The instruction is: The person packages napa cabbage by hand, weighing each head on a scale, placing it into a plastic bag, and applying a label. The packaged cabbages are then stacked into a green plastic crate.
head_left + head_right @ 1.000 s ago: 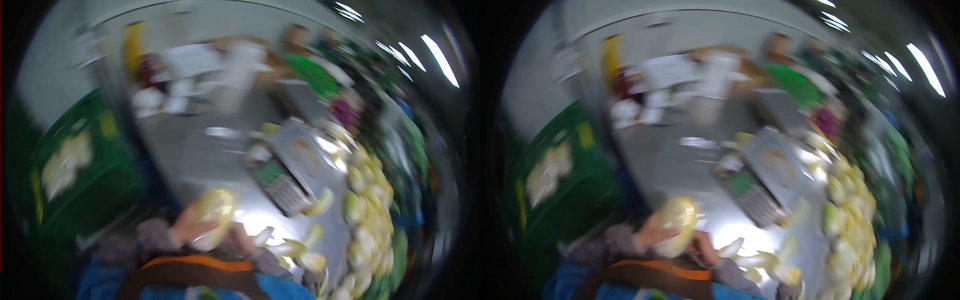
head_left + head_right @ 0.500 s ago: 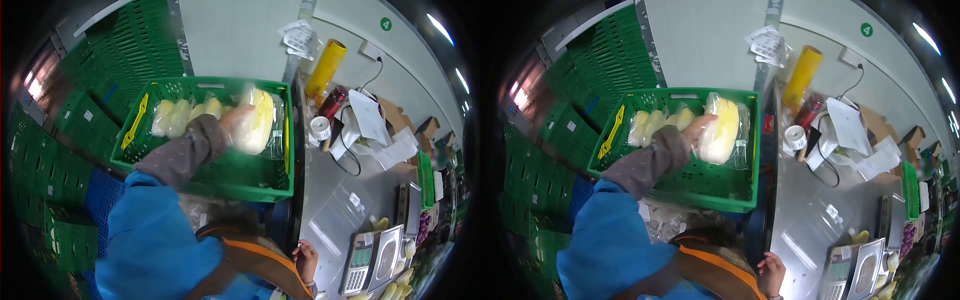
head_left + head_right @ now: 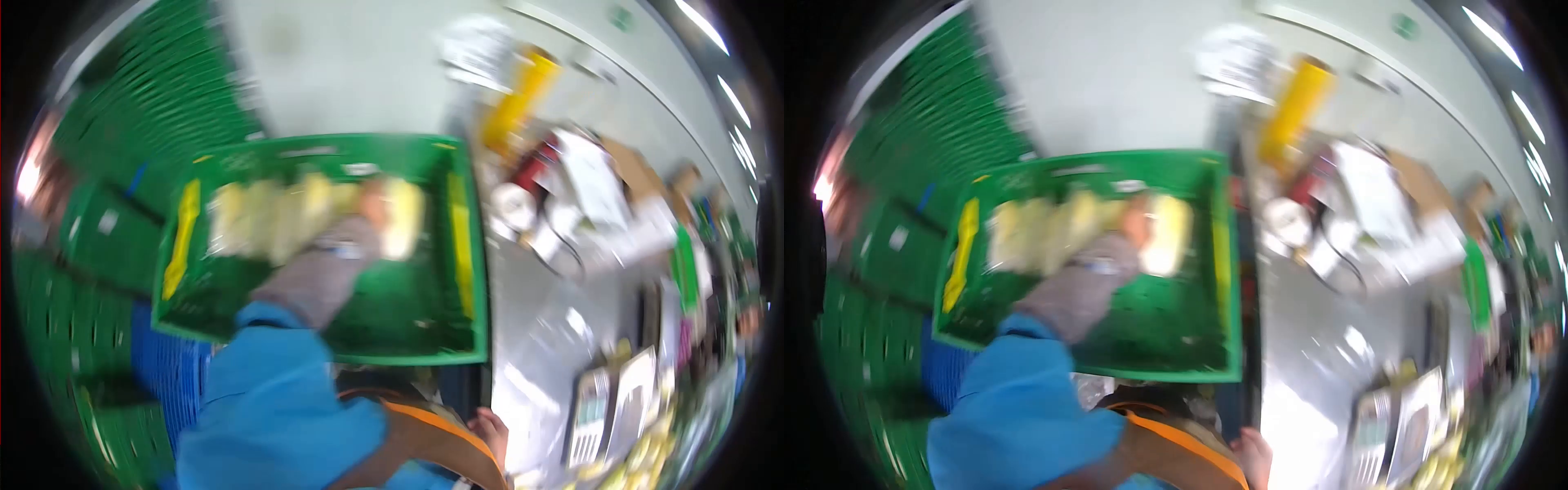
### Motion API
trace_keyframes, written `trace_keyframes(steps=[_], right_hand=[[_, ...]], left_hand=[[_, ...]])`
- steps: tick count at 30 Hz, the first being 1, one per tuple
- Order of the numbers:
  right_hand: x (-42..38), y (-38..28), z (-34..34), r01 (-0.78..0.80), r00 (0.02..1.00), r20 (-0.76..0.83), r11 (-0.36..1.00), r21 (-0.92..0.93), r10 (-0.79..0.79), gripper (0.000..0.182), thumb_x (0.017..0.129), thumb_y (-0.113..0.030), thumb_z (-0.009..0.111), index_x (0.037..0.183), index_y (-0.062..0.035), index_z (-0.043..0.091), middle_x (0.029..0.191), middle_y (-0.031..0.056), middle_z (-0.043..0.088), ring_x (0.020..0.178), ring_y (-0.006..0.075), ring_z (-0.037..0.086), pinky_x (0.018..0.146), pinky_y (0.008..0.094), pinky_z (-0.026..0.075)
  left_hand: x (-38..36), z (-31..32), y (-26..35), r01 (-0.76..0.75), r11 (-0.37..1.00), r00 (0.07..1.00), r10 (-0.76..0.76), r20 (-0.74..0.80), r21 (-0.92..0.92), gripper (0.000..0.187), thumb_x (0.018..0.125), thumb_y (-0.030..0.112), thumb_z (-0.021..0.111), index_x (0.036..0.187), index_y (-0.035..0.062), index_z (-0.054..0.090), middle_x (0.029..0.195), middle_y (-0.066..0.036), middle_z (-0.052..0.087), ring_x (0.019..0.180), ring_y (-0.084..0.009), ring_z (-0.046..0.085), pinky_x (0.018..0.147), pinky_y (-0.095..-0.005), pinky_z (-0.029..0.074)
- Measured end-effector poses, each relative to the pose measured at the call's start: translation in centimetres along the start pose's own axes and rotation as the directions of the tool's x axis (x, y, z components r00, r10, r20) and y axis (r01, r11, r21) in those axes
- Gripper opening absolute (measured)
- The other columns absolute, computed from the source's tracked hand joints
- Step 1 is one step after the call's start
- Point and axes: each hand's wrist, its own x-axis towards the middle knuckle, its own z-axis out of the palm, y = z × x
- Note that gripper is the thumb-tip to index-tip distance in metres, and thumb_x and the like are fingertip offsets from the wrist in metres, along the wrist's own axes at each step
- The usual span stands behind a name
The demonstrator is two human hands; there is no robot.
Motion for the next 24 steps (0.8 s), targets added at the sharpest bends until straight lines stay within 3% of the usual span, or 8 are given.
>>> trace_keyframes(steps=[3,6,9,10,16,18,20,24], right_hand=[[-1.2,-1.9,-0.5,-0.074,0.997,0.015,0.997,-0.029,0.075,0.028,0.087,-0.020,0.056,0.106,-0.0001,0.057,0.083,0.0060,0.059,0.076,0.0115,0.055,0.067,0.0241,0.045],[-1.3,-0.8,-3.8,0.053,0.994,0.106,0.980,-0.192,-0.033,0.026,0.087,-0.017,0.055,0.107,-0.0015,0.057,0.091,0.0065,0.061,0.083,0.0120,0.056,0.076,0.0264,0.046],[-1.7,2.0,-6.5,0.263,0.961,0.109,0.962,-0.073,-0.255,0.021,0.087,-0.013,0.053,0.103,-0.0005,0.056,0.079,0.0047,0.062,0.076,0.0088,0.056,0.071,0.0238,0.046],[-1.9,2.7,-7.7,0.267,0.959,0.101,0.963,-0.017,-0.264,0.021,0.087,-0.014,0.053,0.103,-0.0007,0.056,0.079,0.0047,0.062,0.076,0.0087,0.056,0.071,0.0239,0.046],[-8.6,5.9,-17.6,0.267,0.933,-0.227,0.959,-0.090,-0.281,0.024,0.085,-0.020,0.056,0.103,-0.0038,0.058,0.077,0.0033,0.062,0.065,0.0088,0.057,0.060,0.0222,0.046],[-10.9,10.7,-22.1,0.254,0.904,-0.374,0.964,0.074,-0.209,0.023,0.084,-0.019,0.056,0.102,-0.0046,0.059,0.075,0.0032,0.062,0.063,0.0098,0.059,0.055,0.0232,0.047],[-15.3,13.5,-26.2,0.132,0.815,-0.574,0.990,0.044,-0.083,0.023,0.083,-0.019,0.057,0.101,-0.0052,0.060,0.076,0.0040,0.063,0.060,0.0106,0.059,0.051,0.0231,0.046],[-22.0,17.8,-33.1,0.025,0.661,-0.745,0.989,0.142,0.090,0.024,0.079,-0.015,0.058,0.100,-0.0049,0.061,0.077,0.0038,0.065,0.061,0.0098,0.059,0.050,0.0240,0.045]], left_hand=[[3.2,-6.6,7.6,-0.319,0.932,0.935,0.280,-0.218,-0.170,0.051,0.069,0.002,0.062,0.119,0.0049,0.051,0.119,-0.018,0.051,0.108,-0.0328,0.048,0.092,-0.0429,0.037],[2.7,-10.3,22.5,-0.029,0.571,0.939,0.297,0.174,-0.821,0.030,0.081,0.005,0.059,0.111,0.0026,0.055,0.097,-0.007,0.059,0.092,-0.0121,0.055,0.074,-0.0246,0.044],[-2.5,-10.8,35.6,-0.024,0.394,0.659,0.697,0.282,-0.919,0.013,0.083,0.005,0.056,0.094,-0.0009,0.061,0.077,-0.003,0.061,0.068,-0.0089,0.057,0.063,-0.0222,0.045],[-5.0,-9.4,39.1,0.064,0.425,0.530,0.752,0.392,-0.903,0.011,0.082,0.007,0.057,0.088,-0.0013,0.062,0.070,-0.002,0.060,0.065,-0.0076,0.056,0.061,-0.0225,0.045],[-19.6,10.3,42.8,-0.726,0.521,0.111,0.733,0.672,-0.448,0.022,0.067,0.025,0.061,0.077,0.0075,0.068,0.083,-0.018,0.063,0.077,-0.0367,0.060,0.072,-0.0431,0.048],[-21.9,9.7,42.9,-0.678,0.693,0.077,0.397,0.915,-0.243,0.022,0.066,0.023,0.067,0.083,0.0084,0.068,0.093,-0.019,0.063,0.092,-0.0343,0.060,0.081,-0.0394,0.048],[-21.8,8.6,43.3,-0.676,0.621,-0.078,0.474,0.877,-0.396,0.023,0.062,0.021,0.071,0.081,0.0096,0.069,0.092,-0.018,0.064,0.090,-0.0323,0.061,0.078,-0.0386,0.049],[-22.4,6.9,44.4,-0.607,0.709,0.019,0.463,0.886,-0.358,0.026,0.061,0.020,0.069,0.081,0.0049,0.065,0.089,-0.019,0.063,0.090,-0.0333,0.060,0.078,-0.0385,0.048]])
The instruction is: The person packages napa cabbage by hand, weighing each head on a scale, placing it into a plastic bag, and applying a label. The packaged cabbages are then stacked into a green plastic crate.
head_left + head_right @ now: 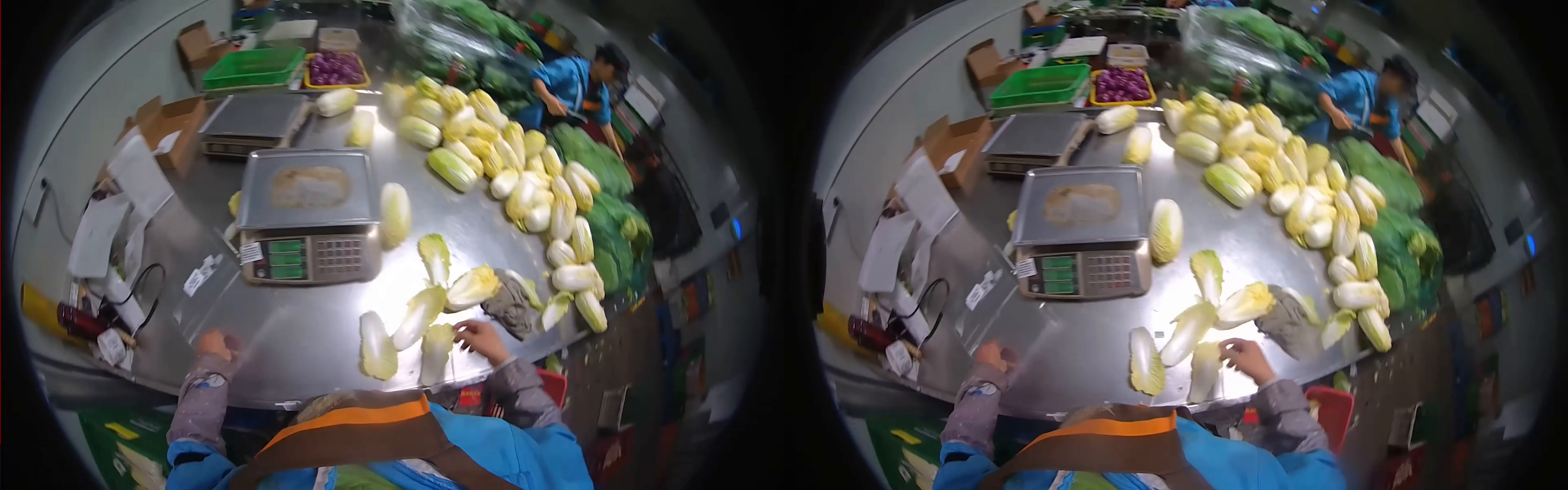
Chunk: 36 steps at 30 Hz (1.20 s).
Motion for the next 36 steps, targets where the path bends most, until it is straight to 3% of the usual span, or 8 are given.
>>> trace_keyframes(steps=[8,10,12,13,15,17,27,36], right_hand=[[7.8,-0.9,-12.0,-0.087,0.986,-0.121,0.969,0.230,0.117,0.024,0.079,-0.017,0.059,0.101,-0.0065,0.059,0.078,0.0046,0.063,0.059,0.0104,0.056,0.049,0.0228,0.043],[12.2,-1.0,-14.9,-0.013,0.976,-0.216,0.996,0.083,0.031,0.032,0.078,-0.017,0.060,0.108,-0.0050,0.055,0.083,0.0075,0.062,0.061,0.0130,0.057,0.051,0.0258,0.045],[17.1,-1.4,-18.4,0.120,0.965,-0.228,0.991,-0.062,-0.132,0.048,0.077,-0.018,0.061,0.120,-0.0047,0.046,0.093,0.0123,0.061,0.070,0.0170,0.059,0.056,0.0298,0.048],[21.2,-0.5,-20.3,0.173,0.948,-0.235,0.965,-0.195,-0.217,0.055,0.076,-0.020,0.063,0.124,-0.0046,0.042,0.101,0.0153,0.059,0.079,0.0200,0.058,0.060,0.0314,0.049],[27.9,-0.9,-22.6,0.296,0.904,-0.202,0.893,-0.340,-0.377,0.065,0.073,-0.020,0.066,0.129,-0.0027,0.036,0.114,0.0183,0.052,0.101,0.0285,0.054,0.083,0.0369,0.046],[39.5,1.9,-25.9,0.473,0.802,-0.192,0.797,-0.376,-0.566,0.073,0.067,-0.015,0.072,0.128,-0.0006,0.037,0.122,0.0175,0.047,0.108,0.0265,0.049,0.088,0.0366,0.044],[43.1,-7.1,-27.1,0.073,0.624,-0.412,0.574,-0.816,-0.664,0.050,0.070,-0.020,0.062,0.114,0.0013,0.048,0.112,0.0239,0.052,0.103,0.0381,0.050,0.089,0.0404,0.040],[44.7,-6.1,-32.4,-0.422,0.651,-0.681,0.587,-0.691,-0.334,0.060,0.078,-0.043,0.054,0.124,-0.0060,0.045,0.107,0.0239,0.057,0.102,0.0362,0.054,0.086,0.0446,0.042]], left_hand=[[4.4,5.6,-6.9,-0.134,0.951,0.929,0.219,-0.298,0.280,0.029,0.063,0.018,0.071,0.081,0.0013,0.055,0.079,-0.020,0.061,0.080,-0.0360,0.060,0.073,-0.0432,0.047],[4.2,4.5,-5.9,0.240,0.942,0.969,-0.218,-0.117,0.234,0.026,0.075,0.014,0.061,0.095,-0.0010,0.056,0.098,-0.022,0.059,0.095,-0.0337,0.058,0.084,-0.0411,0.045],[1.1,2.4,-0.1,0.119,0.688,0.973,-0.224,-0.053,-0.715,0.030,0.083,0.009,0.050,0.110,-0.0029,0.053,0.111,-0.022,0.055,0.107,-0.0300,0.053,0.094,-0.0380,0.040],[5.0,10.6,-14.0,-0.099,0.910,0.952,-0.031,-0.305,-0.403,0.034,0.086,0.008,0.046,0.119,-0.0018,0.050,0.116,-0.021,0.053,0.113,-0.0275,0.050,0.097,-0.0355,0.038],[-3.2,8.6,-5.7,-0.226,0.931,0.849,0.333,-0.410,0.288,0.041,0.084,0.006,0.040,0.124,-0.0005,0.044,0.127,-0.020,0.045,0.117,-0.0325,0.045,0.099,-0.0377,0.036],[-4.6,4.8,3.1,-0.102,0.981,0.991,0.114,-0.066,0.163,0.032,0.081,0.013,0.050,0.113,0.0080,0.053,0.120,-0.014,0.050,0.100,-0.0340,0.053,0.085,-0.0410,0.044],[-5.1,13.7,7.7,0.093,0.877,0.970,-0.187,-0.156,-0.470,0.018,0.084,0.013,0.049,0.099,0.0056,0.056,0.095,-0.016,0.057,0.088,-0.0298,0.055,0.083,-0.0378,0.044],[-4.9,15.1,9.1,0.133,0.969,0.959,-0.072,-0.275,0.209,0.066,0.078,0.020,0.062,0.130,-0.0026,0.030,0.133,-0.027,0.031,0.119,-0.0427,0.036,0.100,-0.0410,0.031]])
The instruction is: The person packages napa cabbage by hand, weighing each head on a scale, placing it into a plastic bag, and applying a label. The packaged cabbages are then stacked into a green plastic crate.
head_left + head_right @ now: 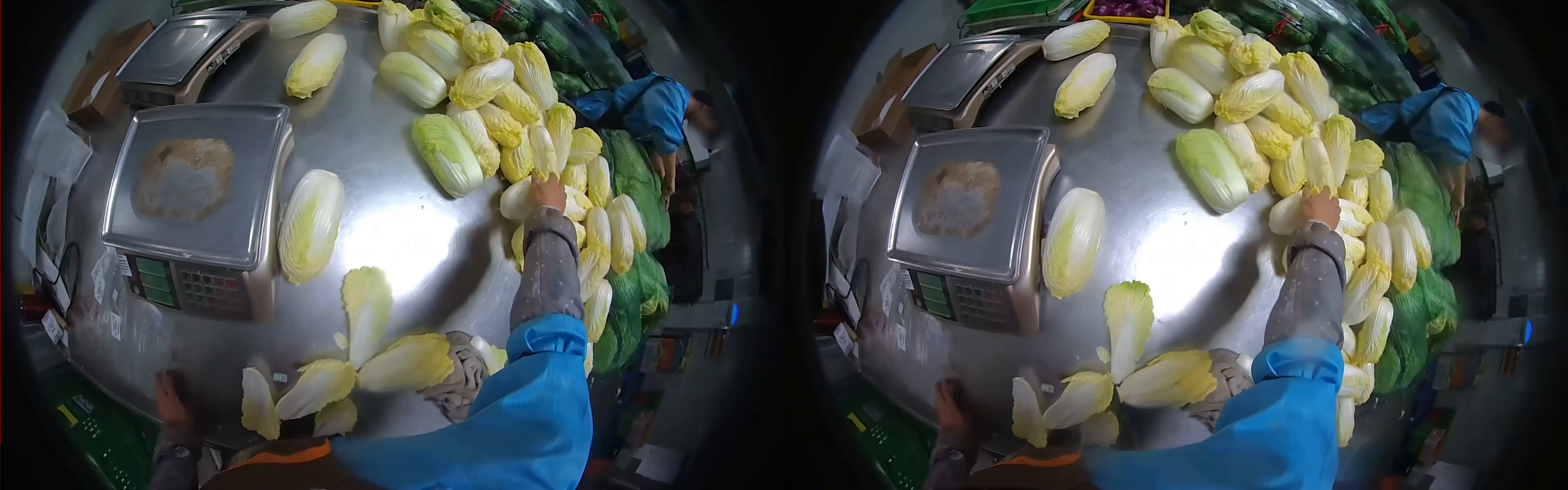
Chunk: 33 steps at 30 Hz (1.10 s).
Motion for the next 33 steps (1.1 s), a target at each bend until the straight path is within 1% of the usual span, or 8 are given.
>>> trace_keyframes(steps=[7,11,18,21,24,27,29,33], right_hand=[[-2.7,-2.5,-2.2,-0.037,0.919,0.392,0.999,0.022,0.026,0.079,0.069,-0.042,0.062,0.134,-0.0105,0.030,0.121,0.0228,0.049,0.114,0.0360,0.047,0.095,0.0383,0.036],[-11.4,-0.8,-1.2,0.465,0.840,-0.027,0.692,0.552,-0.542,0.087,0.056,-0.027,0.075,0.130,-0.0068,0.033,0.112,0.0232,0.052,0.106,0.0401,0.049,0.090,0.0424,0.042],[-22.5,-4.3,-6.8,0.397,0.838,0.271,0.870,0.291,-0.473,0.088,0.054,-0.020,0.075,0.130,-0.0053,0.033,0.109,0.0209,0.054,0.102,0.0363,0.053,0.090,0.0405,0.043],[-24.4,-3.2,-8.0,0.269,0.748,0.185,0.547,0.793,-0.637,0.077,0.053,-0.012,0.075,0.121,-0.0024,0.041,0.109,0.0149,0.056,0.101,0.0267,0.056,0.087,0.0350,0.045],[-28.3,-6.8,-15.0,0.498,0.550,-0.052,0.277,0.822,-0.834,0.075,0.052,-0.011,0.078,0.119,-0.0032,0.045,0.110,0.0123,0.055,0.103,0.0219,0.054,0.089,0.0314,0.043],[-30.0,-14.3,-19.1,0.762,0.312,-0.443,-0.057,0.645,-0.841,0.066,0.051,-0.010,0.080,0.110,-0.0064,0.051,0.113,0.0117,0.053,0.109,0.0355,0.047,0.092,0.0404,0.040],[-31.3,-20.1,-20.8,0.893,0.044,-0.487,-0.185,0.411,-0.872,0.052,0.055,-0.001,0.070,0.104,-0.0087,0.054,0.116,0.0080,0.053,0.116,0.0354,0.042,0.093,0.0423,0.038],[-33.6,-28.6,-18.3,0.956,-0.249,-0.466,-0.294,0.024,-0.849,0.038,0.073,-0.010,0.054,0.110,-0.0177,0.051,0.121,0.0032,0.048,0.123,0.0288,0.036,0.102,0.0434,0.030]], left_hand=[[0.4,2.5,-1.1,0.210,0.976,0.977,-0.212,0.024,0.061,0.043,0.089,0.006,0.042,0.130,-0.0016,0.031,0.132,-0.028,0.033,0.119,-0.0418,0.038,0.100,-0.0420,0.033],[0.2,2.1,-0.9,0.180,0.977,0.983,-0.184,-0.024,-0.117,0.038,0.092,0.008,0.036,0.129,-0.0011,0.034,0.132,-0.027,0.033,0.116,-0.0406,0.041,0.097,-0.0417,0.036],[1.0,-3.5,3.1,0.129,0.992,0.988,-0.129,0.090,0.010,0.042,0.087,0.005,0.042,0.128,-0.0004,0.035,0.126,-0.025,0.040,0.107,-0.0392,0.048,0.090,-0.0410,0.041],[1.8,-7.3,3.0,0.128,0.969,0.991,-0.114,0.076,-0.213,0.047,0.080,0.002,0.047,0.126,0.0010,0.038,0.120,-0.025,0.045,0.103,-0.0409,0.050,0.087,-0.0420,0.042],[0.8,-4.7,-0.6,0.026,0.985,0.990,-0.049,-0.132,-0.169,0.041,0.074,0.002,0.049,0.115,0.0012,0.048,0.111,-0.023,0.051,0.099,-0.0412,0.051,0.082,-0.0431,0.044],[-0.1,-1.8,-4.3,-0.199,0.977,0.951,0.174,-0.256,-0.074,0.029,0.073,0.003,0.050,0.101,0.0005,0.055,0.103,-0.023,0.055,0.096,-0.0395,0.053,0.078,-0.0430,0.046],[0.2,-2.6,-2.8,0.063,0.998,0.987,-0.061,0.146,-0.004,0.023,0.069,0.001,0.051,0.090,0.0001,0.059,0.098,-0.022,0.057,0.094,-0.0368,0.054,0.075,-0.0439,0.046],[-0.8,-4.1,-2.7,-0.054,0.994,0.998,0.051,-0.035,-0.099,0.028,0.067,-0.002,0.051,0.093,0.0018,0.061,0.104,-0.019,0.057,0.094,-0.0359,0.055,0.077,-0.0432,0.046]])
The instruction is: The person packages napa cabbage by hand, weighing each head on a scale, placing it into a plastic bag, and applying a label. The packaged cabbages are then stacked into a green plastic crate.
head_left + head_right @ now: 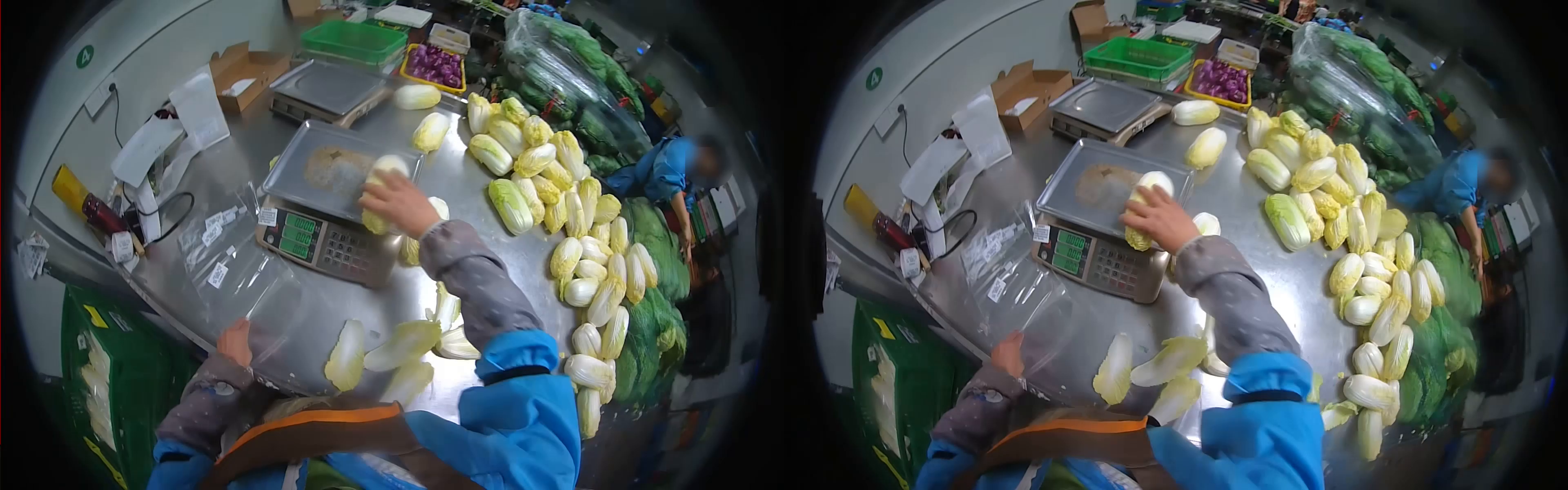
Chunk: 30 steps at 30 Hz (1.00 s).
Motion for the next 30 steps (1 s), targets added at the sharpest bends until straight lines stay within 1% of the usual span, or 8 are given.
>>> trace_keyframes(steps=[6,9,13,15,19,21,27,30], right_hand=[[-1.6,-2.2,-0.2,-0.116,0.992,0.038,0.993,-0.030,0.117,0.049,0.073,-0.006,0.053,0.117,-0.0248,0.048,0.128,0.0037,0.043,0.124,0.0283,0.034,0.102,0.0412,0.029],[-5.2,-4.3,-2.3,-0.407,0.912,-0.063,0.913,-0.010,0.405,0.062,0.068,0.000,0.055,0.124,-0.0230,0.045,0.128,0.0072,0.043,0.123,0.0304,0.036,0.101,0.0402,0.031],[-14.6,-2.0,-0.5,-0.717,0.596,0.058,0.498,0.487,0.801,0.073,0.061,-0.011,0.067,0.127,-0.0111,0.037,0.125,0.0203,0.041,0.112,0.0375,0.043,0.095,0.0405,0.037],[-18.8,0.4,-1.2,-0.931,0.323,0.166,0.282,0.232,0.932,0.077,0.062,-0.019,0.071,0.128,-0.0079,0.034,0.115,0.0247,0.048,0.103,0.0370,0.050,0.089,0.0404,0.041],[-24.6,6.3,-6.1,-0.942,-0.013,0.414,-0.149,0.300,0.910,0.080,0.063,-0.034,0.075,0.123,0.0039,0.038,0.111,0.0229,0.055,0.102,0.0318,0.055,0.087,0.0362,0.043],[-27.7,9.6,-6.0,-0.995,0.008,0.291,-0.020,0.093,0.957,0.085,0.063,-0.038,0.074,0.125,0.0073,0.036,0.119,0.0246,0.050,0.112,0.0318,0.049,0.093,0.0355,0.039],[-27.1,20.2,-2.6,-0.965,-0.042,0.005,-0.042,0.257,0.999,0.095,0.061,-0.045,0.075,0.127,0.0090,0.033,0.125,0.0270,0.043,0.116,0.0349,0.045,0.097,0.0368,0.035],[-24.0,25.2,-0.7,-0.953,-0.117,-0.065,-0.094,0.288,0.991,0.102,0.060,-0.047,0.075,0.131,0.0075,0.025,0.126,0.0300,0.041,0.117,0.0390,0.042,0.097,0.0388,0.035]], left_hand=[[-1.4,-2.1,-1.1,-0.028,0.998,0.991,0.035,-0.127,0.050,0.040,0.067,0.000,0.053,0.105,0.0080,0.061,0.116,-0.013,0.054,0.098,-0.0341,0.055,0.082,-0.0416,0.045],[-1.8,-1.1,-1.7,0.084,0.988,0.963,-0.113,0.244,0.126,0.044,0.067,0.003,0.054,0.110,0.0058,0.058,0.117,-0.017,0.053,0.101,-0.0338,0.053,0.085,-0.0411,0.044],[-2.9,1.4,-2.3,-0.048,0.997,0.999,0.047,-0.023,-0.058,0.047,0.068,0.004,0.054,0.114,0.0007,0.054,0.118,-0.017,0.052,0.102,-0.0348,0.052,0.087,-0.0401,0.043],[-2.5,1.0,-1.5,-0.091,0.993,0.995,0.088,-0.039,-0.077,0.046,0.068,0.004,0.053,0.114,-0.0010,0.053,0.119,-0.017,0.052,0.103,-0.0349,0.051,0.088,-0.0397,0.042],[-2.9,4.4,-1.1,-0.036,0.991,0.993,0.021,-0.113,-0.126,0.050,0.069,-0.001,0.049,0.119,-0.0008,0.050,0.122,-0.015,0.050,0.105,-0.0356,0.049,0.089,-0.0392,0.041],[-3.1,5.7,-0.2,-0.033,0.993,0.959,0.000,-0.283,-0.113,0.051,0.066,-0.003,0.046,0.117,0.0000,0.053,0.121,-0.014,0.052,0.101,-0.0350,0.053,0.085,-0.0386,0.044],[-2.1,7.0,3.0,0.058,0.998,0.830,-0.054,-0.556,-0.010,0.052,0.060,0.003,0.041,0.109,0.0021,0.060,0.113,-0.013,0.059,0.086,-0.0315,0.061,0.069,-0.0361,0.048],[-2.0,5.8,4.3,0.147,0.984,0.891,-0.175,-0.419,-0.099,0.054,0.061,0.004,0.041,0.111,0.0029,0.060,0.114,-0.014,0.058,0.093,-0.0314,0.060,0.073,-0.0376,0.048]])
